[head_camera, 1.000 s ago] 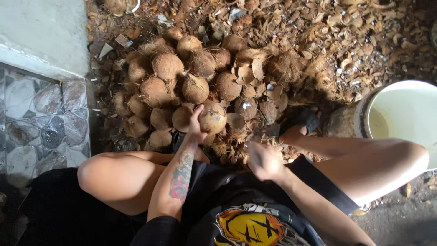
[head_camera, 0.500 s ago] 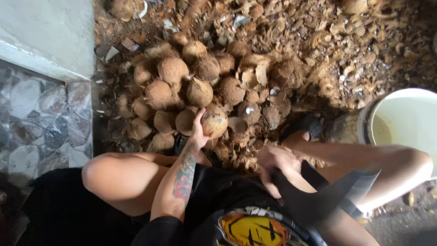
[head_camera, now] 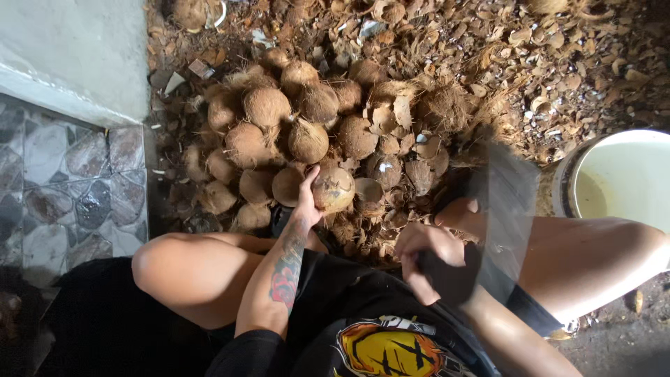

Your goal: The person sits on the floor surrounded by coconuts and uses a large knife to peel the husks off several coconuts. After peeling, the person pours the coconut water into a white bucket and places the peeled coconut into a black container.

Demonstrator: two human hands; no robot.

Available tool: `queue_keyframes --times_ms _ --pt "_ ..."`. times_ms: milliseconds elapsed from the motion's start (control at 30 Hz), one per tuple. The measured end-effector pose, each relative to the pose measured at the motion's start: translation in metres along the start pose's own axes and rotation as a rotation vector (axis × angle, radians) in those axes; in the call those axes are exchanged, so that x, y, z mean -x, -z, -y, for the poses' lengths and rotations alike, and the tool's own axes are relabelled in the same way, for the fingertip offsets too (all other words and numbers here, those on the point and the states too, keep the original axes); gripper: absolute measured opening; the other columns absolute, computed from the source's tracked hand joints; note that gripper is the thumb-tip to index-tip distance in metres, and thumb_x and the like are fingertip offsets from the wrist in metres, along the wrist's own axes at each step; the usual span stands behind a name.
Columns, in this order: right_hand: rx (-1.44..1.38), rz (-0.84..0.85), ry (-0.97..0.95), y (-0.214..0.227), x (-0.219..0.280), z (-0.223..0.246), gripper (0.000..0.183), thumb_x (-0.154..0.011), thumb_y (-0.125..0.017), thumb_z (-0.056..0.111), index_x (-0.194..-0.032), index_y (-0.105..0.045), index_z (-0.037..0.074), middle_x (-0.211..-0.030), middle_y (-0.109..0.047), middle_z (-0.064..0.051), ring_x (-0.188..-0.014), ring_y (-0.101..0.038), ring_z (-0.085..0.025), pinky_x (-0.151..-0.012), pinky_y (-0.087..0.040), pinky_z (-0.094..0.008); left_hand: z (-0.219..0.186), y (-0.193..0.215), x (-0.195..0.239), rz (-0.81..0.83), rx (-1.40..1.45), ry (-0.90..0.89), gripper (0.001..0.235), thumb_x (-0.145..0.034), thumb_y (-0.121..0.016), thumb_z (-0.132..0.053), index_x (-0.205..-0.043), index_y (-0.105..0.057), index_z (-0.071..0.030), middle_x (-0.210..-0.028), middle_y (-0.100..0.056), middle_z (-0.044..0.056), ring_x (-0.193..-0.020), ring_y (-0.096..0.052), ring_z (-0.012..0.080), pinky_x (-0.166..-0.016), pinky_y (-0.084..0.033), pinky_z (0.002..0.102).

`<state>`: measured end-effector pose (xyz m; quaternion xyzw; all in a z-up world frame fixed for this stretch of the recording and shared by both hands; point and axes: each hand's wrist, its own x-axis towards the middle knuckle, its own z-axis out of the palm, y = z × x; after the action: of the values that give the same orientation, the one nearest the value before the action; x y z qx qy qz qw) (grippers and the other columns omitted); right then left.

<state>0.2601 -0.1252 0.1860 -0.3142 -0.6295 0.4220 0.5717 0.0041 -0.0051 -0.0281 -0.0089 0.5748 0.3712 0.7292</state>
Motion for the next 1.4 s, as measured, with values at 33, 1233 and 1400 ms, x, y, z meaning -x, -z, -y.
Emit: queue_keyframes --times_ms 33,1233,1400 --pt "0.092 0.014 0.102 -0.002 -0.002 0.002 0.007 -0.078 -0.069 -0.001 -0.073 -0.066 0.003 -0.066 -0.065 -0.011 -0.054 -0.066 -0.027 -0.053 -0.054 -0.031 0.002 -0.003 0.003 -0.005 0.037 -0.003 0.096 -0.072 -0.092 -0.059 -0.145 -0.059 -0.006 -0.14 -0.064 0.028 -0.13 -0.06 0.0452 -0.11 -0.048 0.06" --pt "0.307 0.07 -0.068 -0.017 0.028 -0.048 0.014 -0.072 -0.057 -0.002 -0.086 -0.055 -0.004 -0.071 -0.058 -0.023 -0.062 -0.06 -0.039 -0.051 -0.048 -0.047 -0.015 0.005 0.015 0.281 -0.015 -0.389 0.106 -0.053 -0.088 -0.052 -0.141 -0.057 -0.003 -0.144 -0.061 0.024 -0.137 -0.055 0.0417 -0.107 -0.052 0.061" --pt "0.023 0.174 -0.485 -0.012 0.079 -0.121 0.052 -0.097 -0.057 0.03 -0.053 -0.074 0.009 -0.048 -0.065 -0.013 -0.044 -0.063 -0.032 -0.052 -0.052 -0.038 -0.029 -0.029 0.036 0.136 0.487 -0.03 0.105 -0.078 -0.073 -0.067 -0.157 -0.049 -0.001 -0.164 -0.044 0.025 -0.147 -0.045 0.0494 -0.121 -0.037 0.064"
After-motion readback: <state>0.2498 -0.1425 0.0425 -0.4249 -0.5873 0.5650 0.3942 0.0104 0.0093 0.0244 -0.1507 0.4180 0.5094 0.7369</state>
